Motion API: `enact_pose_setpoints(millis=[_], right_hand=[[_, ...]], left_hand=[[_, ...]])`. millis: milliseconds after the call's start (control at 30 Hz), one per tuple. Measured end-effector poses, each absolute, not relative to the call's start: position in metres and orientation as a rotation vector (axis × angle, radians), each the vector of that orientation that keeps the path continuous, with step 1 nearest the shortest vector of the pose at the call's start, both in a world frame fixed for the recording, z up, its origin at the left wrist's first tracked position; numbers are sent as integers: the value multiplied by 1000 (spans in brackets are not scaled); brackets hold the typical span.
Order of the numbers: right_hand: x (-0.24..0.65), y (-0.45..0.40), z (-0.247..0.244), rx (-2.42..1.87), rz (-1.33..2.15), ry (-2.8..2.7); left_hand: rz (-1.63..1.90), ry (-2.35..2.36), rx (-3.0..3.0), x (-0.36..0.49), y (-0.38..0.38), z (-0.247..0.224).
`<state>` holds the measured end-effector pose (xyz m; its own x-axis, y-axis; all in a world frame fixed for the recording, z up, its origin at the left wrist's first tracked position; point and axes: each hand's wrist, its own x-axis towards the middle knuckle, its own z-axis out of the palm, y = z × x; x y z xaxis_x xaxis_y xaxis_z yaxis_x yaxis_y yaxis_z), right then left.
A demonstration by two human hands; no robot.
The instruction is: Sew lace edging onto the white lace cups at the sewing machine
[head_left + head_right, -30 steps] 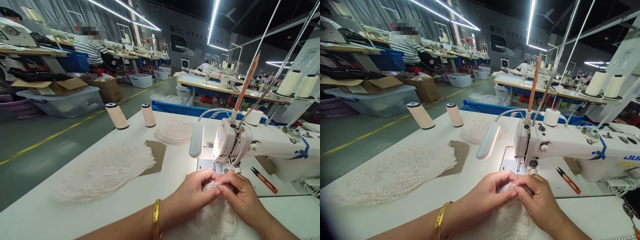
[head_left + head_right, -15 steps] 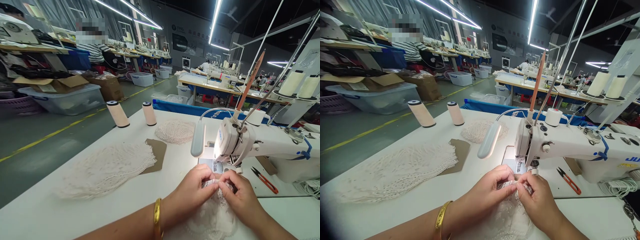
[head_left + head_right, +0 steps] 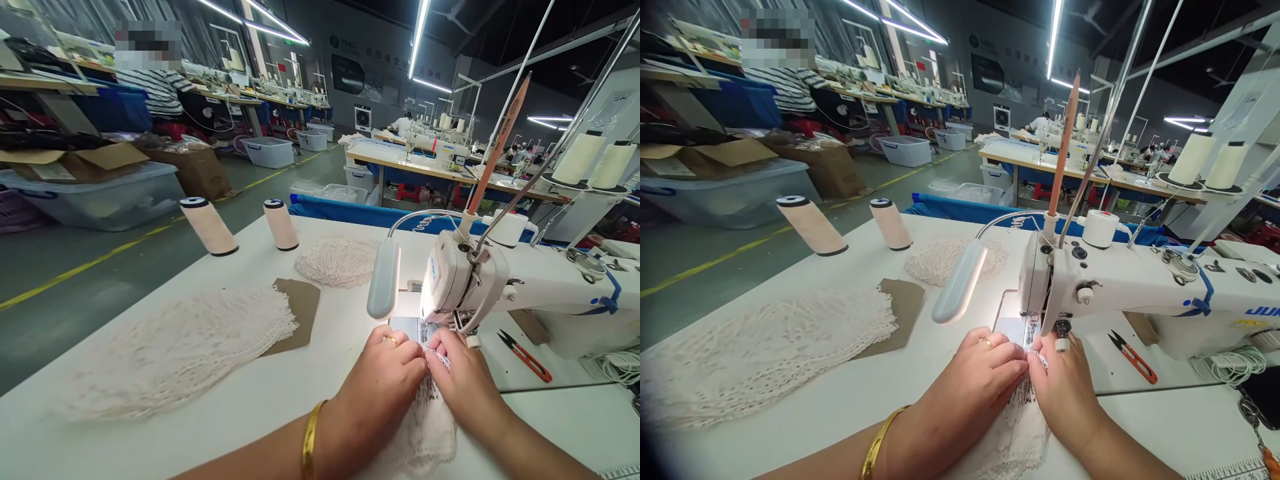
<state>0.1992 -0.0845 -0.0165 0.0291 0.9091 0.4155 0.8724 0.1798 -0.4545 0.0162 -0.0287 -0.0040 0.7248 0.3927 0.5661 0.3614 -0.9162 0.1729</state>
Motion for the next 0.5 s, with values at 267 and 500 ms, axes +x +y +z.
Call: enact_pose_setpoints(millis=[267, 500], right_hand=[[208, -93, -14, -1523, -70, -2066], [213, -90, -15, -1557, -171, -2105]], left_hand=[[856, 614, 2852, 12, -25, -2], [768, 657, 2871, 10, -23, 1]])
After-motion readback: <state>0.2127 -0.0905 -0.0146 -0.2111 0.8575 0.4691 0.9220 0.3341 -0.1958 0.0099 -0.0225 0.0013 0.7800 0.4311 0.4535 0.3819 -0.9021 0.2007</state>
